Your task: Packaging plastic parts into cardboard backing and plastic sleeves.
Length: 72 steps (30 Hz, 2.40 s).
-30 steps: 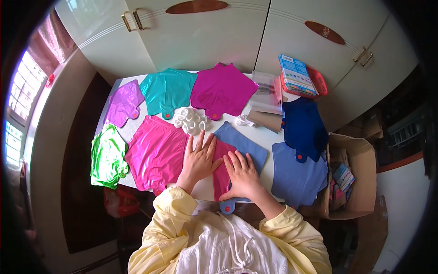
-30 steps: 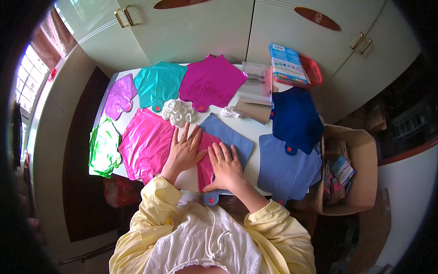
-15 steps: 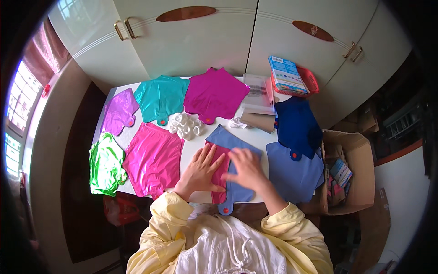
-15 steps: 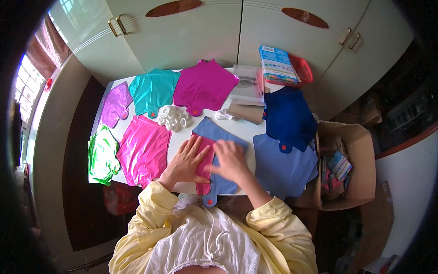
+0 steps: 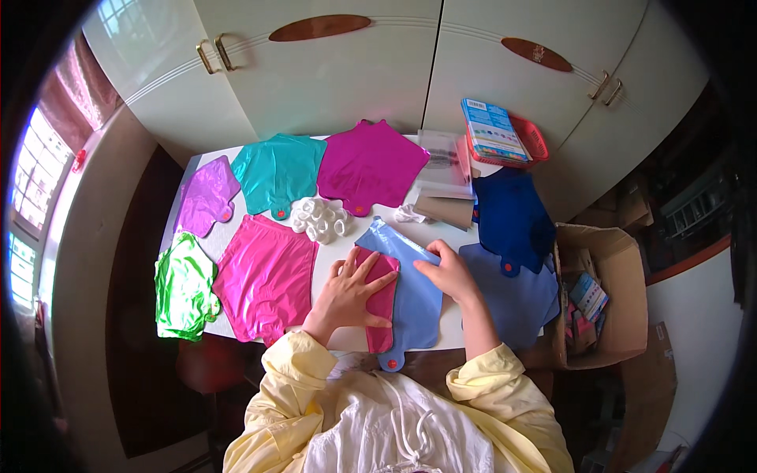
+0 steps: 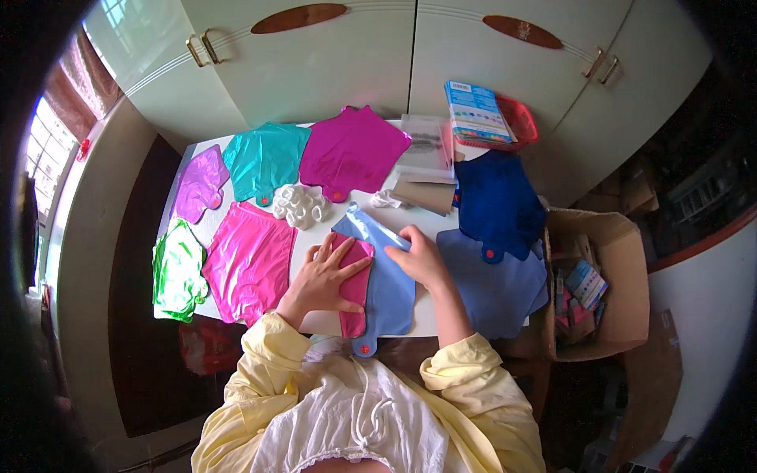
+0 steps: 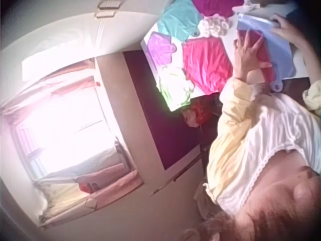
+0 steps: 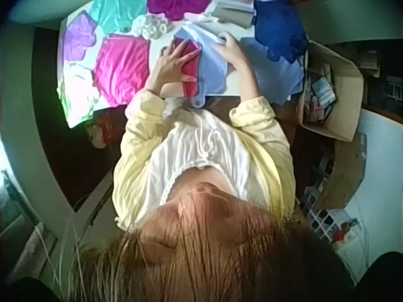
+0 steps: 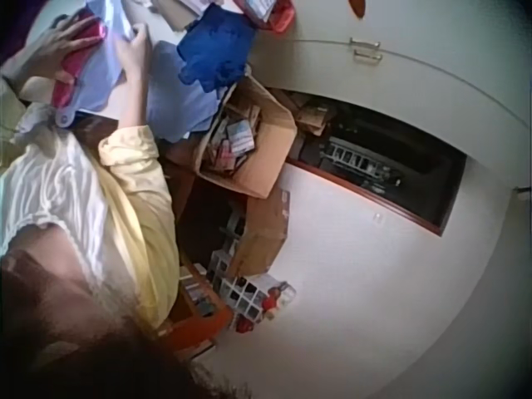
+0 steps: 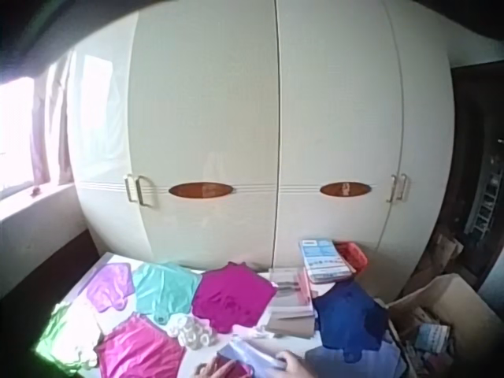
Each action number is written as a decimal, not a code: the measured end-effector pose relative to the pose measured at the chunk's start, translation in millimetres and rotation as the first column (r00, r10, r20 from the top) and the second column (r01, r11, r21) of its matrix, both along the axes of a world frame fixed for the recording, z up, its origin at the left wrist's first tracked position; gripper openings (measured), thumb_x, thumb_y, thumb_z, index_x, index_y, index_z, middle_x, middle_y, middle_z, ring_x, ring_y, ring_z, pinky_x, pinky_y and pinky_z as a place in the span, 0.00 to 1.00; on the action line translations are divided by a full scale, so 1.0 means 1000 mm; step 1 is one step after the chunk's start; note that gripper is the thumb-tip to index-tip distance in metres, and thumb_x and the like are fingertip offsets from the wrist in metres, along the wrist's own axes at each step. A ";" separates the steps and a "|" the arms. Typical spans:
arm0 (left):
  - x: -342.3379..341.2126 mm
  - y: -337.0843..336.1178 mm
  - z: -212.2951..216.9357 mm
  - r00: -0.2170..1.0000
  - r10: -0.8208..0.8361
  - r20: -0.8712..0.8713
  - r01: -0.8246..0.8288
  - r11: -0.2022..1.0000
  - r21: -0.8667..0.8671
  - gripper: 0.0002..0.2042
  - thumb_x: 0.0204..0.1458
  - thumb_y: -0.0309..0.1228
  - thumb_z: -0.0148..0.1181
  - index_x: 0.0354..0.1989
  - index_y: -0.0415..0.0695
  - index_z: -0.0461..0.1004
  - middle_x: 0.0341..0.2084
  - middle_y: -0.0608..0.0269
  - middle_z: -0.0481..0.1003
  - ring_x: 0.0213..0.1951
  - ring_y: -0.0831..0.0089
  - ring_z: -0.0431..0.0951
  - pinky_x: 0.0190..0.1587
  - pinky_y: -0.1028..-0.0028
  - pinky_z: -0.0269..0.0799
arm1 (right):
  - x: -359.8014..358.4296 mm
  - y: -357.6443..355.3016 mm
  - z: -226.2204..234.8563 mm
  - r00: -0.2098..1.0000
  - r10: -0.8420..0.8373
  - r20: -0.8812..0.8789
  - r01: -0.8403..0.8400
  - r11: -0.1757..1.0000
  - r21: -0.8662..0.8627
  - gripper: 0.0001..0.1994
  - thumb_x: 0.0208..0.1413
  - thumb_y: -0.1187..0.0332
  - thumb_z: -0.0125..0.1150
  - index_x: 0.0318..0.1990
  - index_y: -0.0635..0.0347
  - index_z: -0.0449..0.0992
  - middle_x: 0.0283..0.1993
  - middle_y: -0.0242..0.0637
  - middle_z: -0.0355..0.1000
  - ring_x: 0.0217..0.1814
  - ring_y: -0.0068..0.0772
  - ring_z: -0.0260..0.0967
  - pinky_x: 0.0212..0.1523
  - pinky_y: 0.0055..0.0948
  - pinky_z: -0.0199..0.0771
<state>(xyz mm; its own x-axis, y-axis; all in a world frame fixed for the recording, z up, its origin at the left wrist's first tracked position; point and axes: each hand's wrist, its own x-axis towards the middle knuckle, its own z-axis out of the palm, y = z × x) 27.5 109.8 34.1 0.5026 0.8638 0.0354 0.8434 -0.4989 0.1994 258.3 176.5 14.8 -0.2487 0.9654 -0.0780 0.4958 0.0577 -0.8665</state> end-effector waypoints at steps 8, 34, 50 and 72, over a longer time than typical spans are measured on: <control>-0.005 0.004 -0.017 0.997 0.058 0.053 -0.060 0.998 0.029 0.43 0.39 0.68 0.53 0.66 0.64 0.57 0.64 0.60 0.56 0.66 0.47 0.50 0.60 0.49 0.52 | 0.001 -0.014 0.004 0.946 -0.146 0.290 0.110 0.984 0.136 0.18 0.45 0.66 0.65 0.42 0.62 0.67 0.38 0.52 0.74 0.40 0.54 0.73 0.41 0.43 0.72; 0.000 -0.001 -0.021 0.996 0.089 -0.009 -0.088 0.990 0.108 0.24 0.46 0.45 0.51 0.48 0.44 0.72 0.66 0.58 0.54 0.67 0.48 0.48 0.62 0.52 0.49 | -0.047 -0.113 -0.008 0.903 0.027 0.429 -0.243 0.855 0.458 0.29 0.55 0.72 0.48 0.63 0.74 0.52 0.67 0.63 0.47 0.70 0.66 0.42 0.68 0.50 0.47; 0.001 0.008 -0.006 0.816 0.272 0.511 -0.257 0.961 -0.100 0.15 0.43 0.33 0.59 0.37 0.37 0.74 0.43 0.52 0.72 0.49 0.53 0.69 0.51 0.57 0.62 | -0.058 -0.114 -0.015 0.813 -0.025 0.582 -0.333 0.799 0.500 0.23 0.52 0.71 0.47 0.55 0.74 0.64 0.62 0.57 0.59 0.68 0.54 0.52 0.68 0.47 0.48; -0.004 0.028 -0.032 0.664 0.406 0.627 -0.377 0.907 -0.188 0.10 0.40 0.27 0.67 0.20 0.36 0.71 0.31 0.52 0.70 0.32 0.56 0.74 0.36 0.65 0.71 | -0.060 -0.114 -0.017 0.797 0.015 0.603 -0.390 0.775 0.497 0.22 0.54 0.71 0.45 0.56 0.72 0.64 0.61 0.56 0.61 0.67 0.53 0.54 0.68 0.45 0.49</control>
<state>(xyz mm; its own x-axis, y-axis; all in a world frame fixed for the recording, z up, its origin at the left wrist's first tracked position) 23.8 138.0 2.5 -0.0148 0.9836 0.1800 0.6199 -0.1322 0.7734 198.3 62.1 -2.1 -0.5392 0.7939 0.2809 0.7715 0.5994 -0.2130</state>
